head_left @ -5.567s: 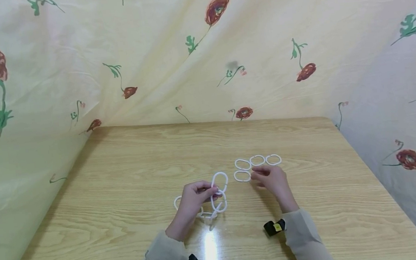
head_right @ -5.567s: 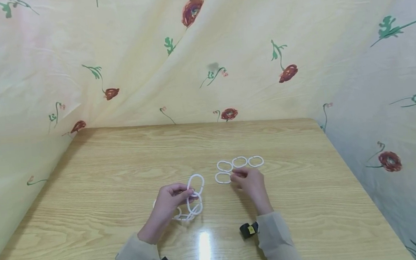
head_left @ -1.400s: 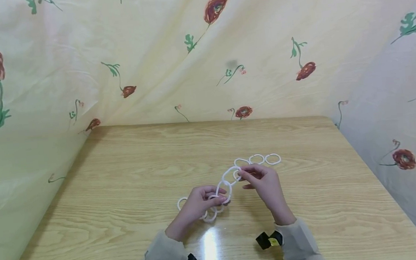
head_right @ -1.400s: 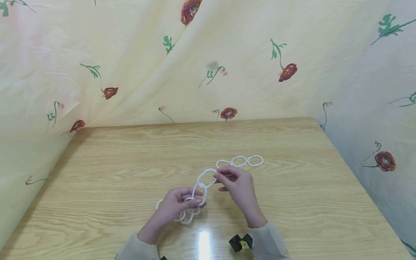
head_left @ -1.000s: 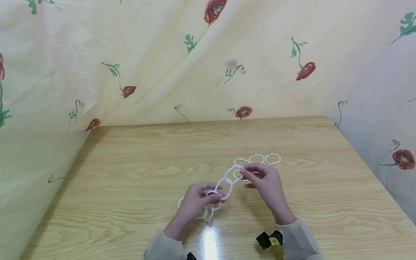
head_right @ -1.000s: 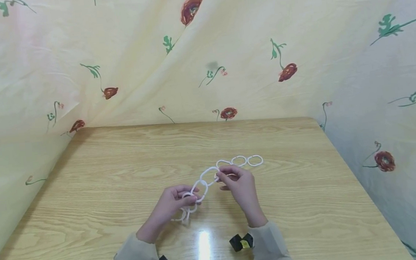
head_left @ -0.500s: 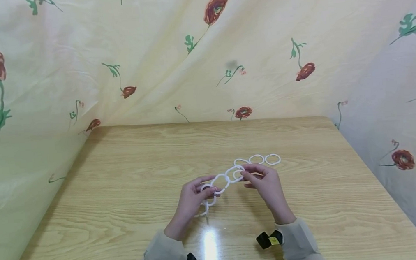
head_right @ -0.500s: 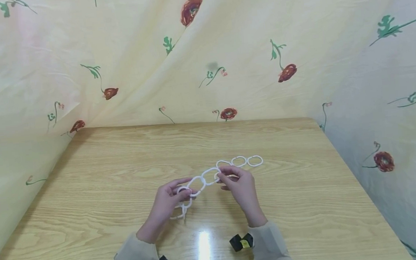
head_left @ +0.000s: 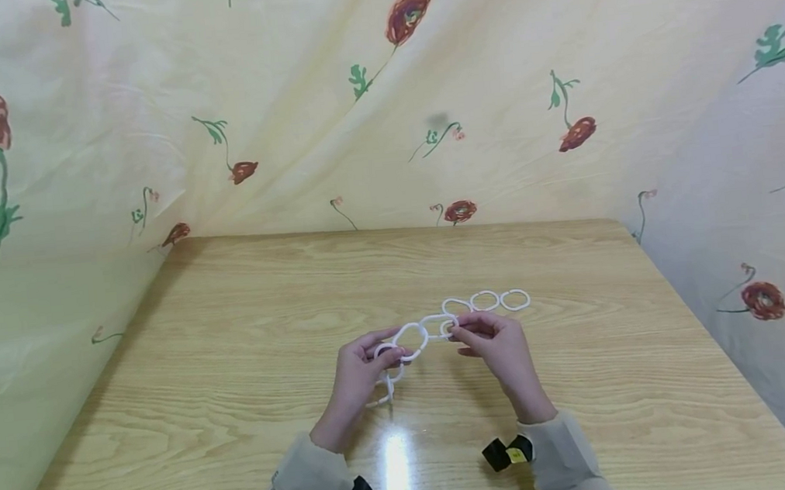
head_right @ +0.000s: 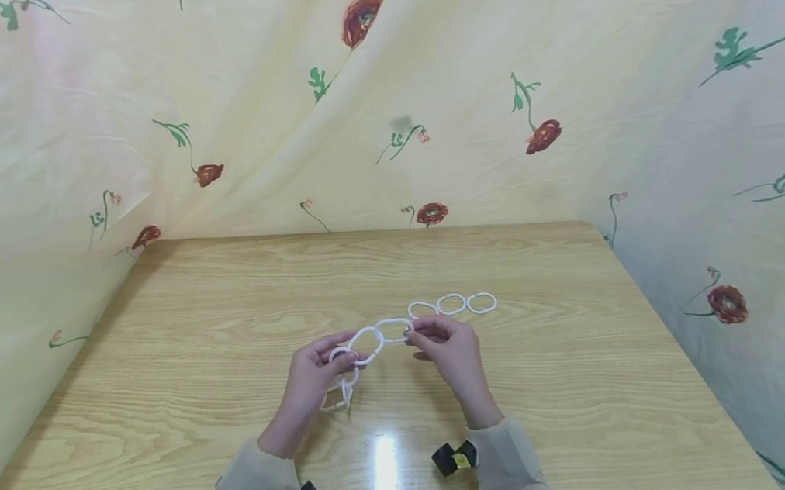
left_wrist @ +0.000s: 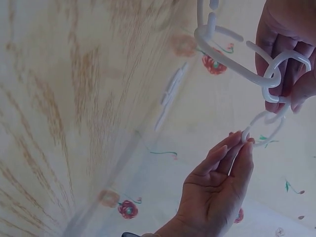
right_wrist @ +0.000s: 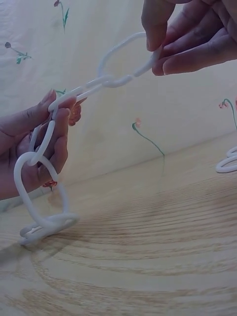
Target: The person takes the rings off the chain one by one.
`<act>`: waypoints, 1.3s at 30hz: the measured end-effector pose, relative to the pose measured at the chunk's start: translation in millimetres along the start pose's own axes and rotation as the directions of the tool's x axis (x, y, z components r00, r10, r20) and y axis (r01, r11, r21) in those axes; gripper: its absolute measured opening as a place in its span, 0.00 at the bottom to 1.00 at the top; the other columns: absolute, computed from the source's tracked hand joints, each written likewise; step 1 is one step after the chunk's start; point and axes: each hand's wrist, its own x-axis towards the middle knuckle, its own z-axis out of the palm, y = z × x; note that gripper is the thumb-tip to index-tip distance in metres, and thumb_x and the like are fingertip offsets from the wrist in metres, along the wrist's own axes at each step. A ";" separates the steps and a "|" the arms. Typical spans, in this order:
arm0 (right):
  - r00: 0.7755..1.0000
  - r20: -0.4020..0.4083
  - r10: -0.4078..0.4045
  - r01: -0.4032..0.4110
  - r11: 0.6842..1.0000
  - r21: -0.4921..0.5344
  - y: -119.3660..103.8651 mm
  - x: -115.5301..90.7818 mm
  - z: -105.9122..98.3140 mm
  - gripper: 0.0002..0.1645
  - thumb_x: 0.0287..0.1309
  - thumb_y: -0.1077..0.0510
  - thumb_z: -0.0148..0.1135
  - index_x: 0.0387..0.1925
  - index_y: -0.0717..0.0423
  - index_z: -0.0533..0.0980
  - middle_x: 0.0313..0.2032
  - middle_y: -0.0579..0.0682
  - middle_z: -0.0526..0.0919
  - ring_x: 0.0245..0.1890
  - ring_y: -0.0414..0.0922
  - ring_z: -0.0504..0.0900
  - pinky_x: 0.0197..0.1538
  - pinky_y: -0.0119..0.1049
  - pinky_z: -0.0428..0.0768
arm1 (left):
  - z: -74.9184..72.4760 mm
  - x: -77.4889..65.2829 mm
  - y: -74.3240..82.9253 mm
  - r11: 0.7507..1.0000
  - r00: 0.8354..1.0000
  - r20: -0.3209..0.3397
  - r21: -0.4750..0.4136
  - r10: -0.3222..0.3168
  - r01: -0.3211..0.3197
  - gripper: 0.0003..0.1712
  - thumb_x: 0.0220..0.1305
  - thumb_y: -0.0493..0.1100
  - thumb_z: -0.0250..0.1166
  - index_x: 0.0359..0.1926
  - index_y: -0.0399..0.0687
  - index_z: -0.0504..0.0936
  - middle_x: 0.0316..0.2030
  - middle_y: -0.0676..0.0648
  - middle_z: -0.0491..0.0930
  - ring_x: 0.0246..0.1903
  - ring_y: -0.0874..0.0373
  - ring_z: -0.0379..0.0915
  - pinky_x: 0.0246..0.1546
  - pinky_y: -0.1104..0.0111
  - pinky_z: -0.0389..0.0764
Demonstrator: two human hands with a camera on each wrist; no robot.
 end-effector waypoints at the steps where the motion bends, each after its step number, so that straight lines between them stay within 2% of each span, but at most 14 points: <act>1: 1.000 0.004 0.001 -0.001 1.000 0.002 0.2 -0.2 0.5 0.15 0.57 0.67 0.66 0.45 0.72 0.78 0.36 0.51 0.88 0.31 0.34 0.85 0.37 0.31 0.87 | -0.2 -0.1 -0.1 1.000 1.000 -0.001 -0.006 0.005 -0.005 0.20 0.61 0.29 0.63 0.55 0.30 0.77 0.38 0.33 0.85 0.31 0.63 0.85 0.39 0.70 0.87; 5: 1.000 0.019 -0.004 0.004 1.000 0.012 1.5 -1.4 3.5 0.14 0.57 0.68 0.66 0.44 0.72 0.78 0.35 0.50 0.88 0.32 0.34 0.86 0.38 0.32 0.88 | -0.8 -0.2 -1.0 0.999 0.999 0.005 -0.023 0.045 -0.045 0.21 0.60 0.29 0.64 0.55 0.27 0.75 0.38 0.32 0.85 0.30 0.64 0.85 0.38 0.72 0.87; 9: 0.999 0.033 -0.019 0.018 0.999 0.040 3.5 -3.0 7.9 0.13 0.55 0.69 0.66 0.42 0.73 0.78 0.33 0.49 0.88 0.32 0.36 0.86 0.38 0.33 0.88 | -1.2 0.1 -2.0 0.998 0.998 -0.006 -0.024 0.061 -0.061 0.22 0.60 0.30 0.65 0.55 0.26 0.75 0.36 0.35 0.86 0.31 0.64 0.85 0.38 0.72 0.87; 17: 0.998 0.054 -0.022 0.019 0.998 0.060 5.0 -7.3 17.2 0.14 0.54 0.69 0.67 0.42 0.73 0.77 0.35 0.52 0.87 0.33 0.37 0.86 0.41 0.34 0.88 | -0.6 -0.2 0.1 0.999 0.998 -0.055 -0.023 0.033 -0.034 0.20 0.60 0.30 0.65 0.54 0.30 0.78 0.35 0.41 0.88 0.31 0.64 0.85 0.39 0.71 0.87; 22: 0.997 0.063 -0.037 0.032 0.997 0.072 5.8 -9.7 22.1 0.12 0.53 0.70 0.68 0.39 0.73 0.77 0.35 0.54 0.87 0.33 0.40 0.87 0.40 0.34 0.88 | -0.5 0.2 -0.3 0.999 0.996 -0.077 -0.015 0.045 -0.046 0.20 0.58 0.30 0.66 0.53 0.30 0.78 0.35 0.39 0.87 0.31 0.65 0.85 0.38 0.73 0.86; 27: 0.996 0.075 -0.056 0.050 0.995 0.083 7.0 -11.5 26.8 0.11 0.51 0.71 0.69 0.36 0.75 0.77 0.34 0.56 0.86 0.36 0.48 0.88 0.38 0.35 0.88 | 1.0 0.1 -0.3 0.999 0.993 -0.106 -0.017 0.044 -0.046 0.20 0.57 0.30 0.67 0.52 0.32 0.80 0.35 0.40 0.87 0.31 0.65 0.84 0.38 0.72 0.86; 32: 0.995 0.085 -0.061 0.054 0.996 0.076 6.1 -13.1 29.0 0.10 0.51 0.72 0.68 0.35 0.75 0.77 0.35 0.58 0.86 0.36 0.48 0.88 0.38 0.35 0.88 | 1.5 -0.1 0.0 0.999 0.992 -0.118 -0.015 0.045 -0.047 0.21 0.56 0.33 0.69 0.52 0.35 0.80 0.36 0.41 0.88 0.32 0.64 0.84 0.40 0.71 0.86; 39: 0.993 0.095 -0.064 0.057 0.996 0.070 6.4 -13.6 28.9 0.12 0.51 0.69 0.70 0.35 0.74 0.77 0.36 0.58 0.86 0.36 0.46 0.88 0.38 0.35 0.88 | 1.2 -0.5 0.3 0.997 0.989 -0.127 -0.008 0.069 -0.070 0.20 0.57 0.32 0.68 0.52 0.34 0.81 0.37 0.36 0.86 0.32 0.64 0.84 0.39 0.72 0.86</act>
